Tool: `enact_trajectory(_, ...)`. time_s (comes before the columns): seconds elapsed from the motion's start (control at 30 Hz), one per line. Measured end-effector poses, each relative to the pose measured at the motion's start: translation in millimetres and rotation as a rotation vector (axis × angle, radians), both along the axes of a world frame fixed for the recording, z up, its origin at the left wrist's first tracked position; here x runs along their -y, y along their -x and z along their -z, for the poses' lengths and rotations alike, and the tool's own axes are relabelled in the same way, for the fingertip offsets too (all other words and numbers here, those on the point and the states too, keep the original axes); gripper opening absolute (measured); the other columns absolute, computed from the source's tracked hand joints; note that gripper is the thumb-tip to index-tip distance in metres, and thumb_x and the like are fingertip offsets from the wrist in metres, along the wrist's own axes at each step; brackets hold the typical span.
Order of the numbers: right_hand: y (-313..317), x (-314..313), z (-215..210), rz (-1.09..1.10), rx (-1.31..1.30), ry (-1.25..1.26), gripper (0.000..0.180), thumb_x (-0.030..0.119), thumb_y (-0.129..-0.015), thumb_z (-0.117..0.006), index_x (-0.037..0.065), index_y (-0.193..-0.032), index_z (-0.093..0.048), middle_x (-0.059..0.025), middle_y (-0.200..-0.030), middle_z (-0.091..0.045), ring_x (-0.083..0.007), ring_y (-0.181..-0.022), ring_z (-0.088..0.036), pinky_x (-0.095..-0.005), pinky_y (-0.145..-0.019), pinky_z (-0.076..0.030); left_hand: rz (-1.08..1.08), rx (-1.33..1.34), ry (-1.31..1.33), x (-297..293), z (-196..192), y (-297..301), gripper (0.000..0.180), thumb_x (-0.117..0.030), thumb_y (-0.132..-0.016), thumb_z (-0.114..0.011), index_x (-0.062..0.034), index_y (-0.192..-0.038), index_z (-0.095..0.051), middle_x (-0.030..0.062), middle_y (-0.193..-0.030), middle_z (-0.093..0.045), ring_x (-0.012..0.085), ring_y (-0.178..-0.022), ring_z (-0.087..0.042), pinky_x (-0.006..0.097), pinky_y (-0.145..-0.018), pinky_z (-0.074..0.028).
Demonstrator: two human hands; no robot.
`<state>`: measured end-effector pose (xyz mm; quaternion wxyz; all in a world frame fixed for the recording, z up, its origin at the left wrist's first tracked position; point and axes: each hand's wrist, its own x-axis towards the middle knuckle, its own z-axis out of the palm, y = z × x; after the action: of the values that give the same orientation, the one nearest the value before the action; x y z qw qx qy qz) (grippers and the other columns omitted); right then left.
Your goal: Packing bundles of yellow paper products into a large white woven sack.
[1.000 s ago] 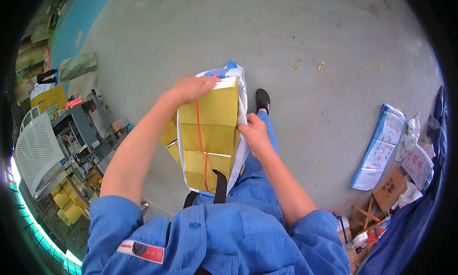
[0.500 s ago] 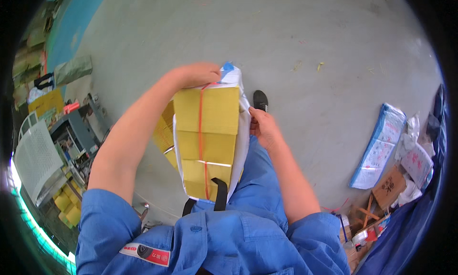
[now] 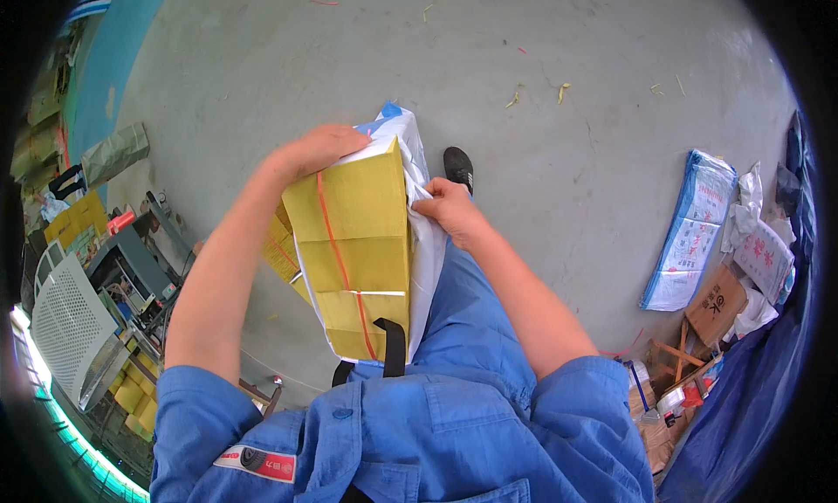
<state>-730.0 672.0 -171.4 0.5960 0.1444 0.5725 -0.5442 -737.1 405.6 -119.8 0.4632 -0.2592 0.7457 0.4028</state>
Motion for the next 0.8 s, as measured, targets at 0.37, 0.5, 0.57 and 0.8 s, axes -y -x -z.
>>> enact_trajectory(0.37, -5, 23, 8, -0.248, -1.205, -0.263, 0.013, 0.0, -0.072, -0.057, 0.004, -0.083, -0.05, -0.0166, -0.082, -0.058, -0.0398, -0.073, -0.057, -0.0473, -0.066, -0.048, 0.241, -0.122, -0.026, -29, -45, -25, 0.053, -0.044, -0.094, -0.03, -0.0097, -0.123, -0.059, 0.0153, -0.128, -0.058, 0.0329, -0.116, -0.054, 0.039, -0.097, -0.041)
enact_trajectory(0.5, 12, 31, -33, -0.188, -1.354, -0.151, 0.015, -0.002, -0.071, -0.057, 0.004, -0.083, -0.051, -0.0151, -0.08, -0.057, -0.0365, -0.072, -0.058, -0.0454, -0.064, -0.047, 0.263, -0.164, -0.026, -29, -52, -32, 0.052, -0.041, -0.094, -0.03, -0.0078, -0.121, -0.06, 0.0156, -0.126, -0.059, 0.0336, -0.114, -0.054, 0.04, -0.097, -0.042)
enact_trajectory(0.57, 9, 22, -53, -0.172, -1.39, -0.093, 0.012, -0.003, -0.071, -0.057, 0.004, -0.08, -0.052, -0.0144, -0.076, -0.057, -0.0338, -0.069, -0.057, -0.0419, -0.062, -0.047, 0.232, -0.284, -0.006, -30, -49, -37, 0.053, -0.04, -0.094, -0.03, -0.0061, -0.12, -0.06, 0.015, -0.126, -0.059, 0.0329, -0.115, -0.054, 0.041, -0.097, -0.042)
enact_trajectory(0.8, 8, 13, -20, -0.227, -0.665, -0.334, 0.012, 0.01, -0.079, -0.06, 0.001, -0.087, -0.057, -0.0169, -0.077, -0.063, -0.0346, -0.074, -0.063, -0.0426, -0.066, -0.051, 0.38, -0.116, -0.006, -32, -35, -33, 0.054, -0.043, -0.096, -0.033, -0.0108, -0.134, -0.054, 0.0105, -0.14, -0.05, 0.0273, -0.128, -0.046, 0.036, -0.107, -0.035)
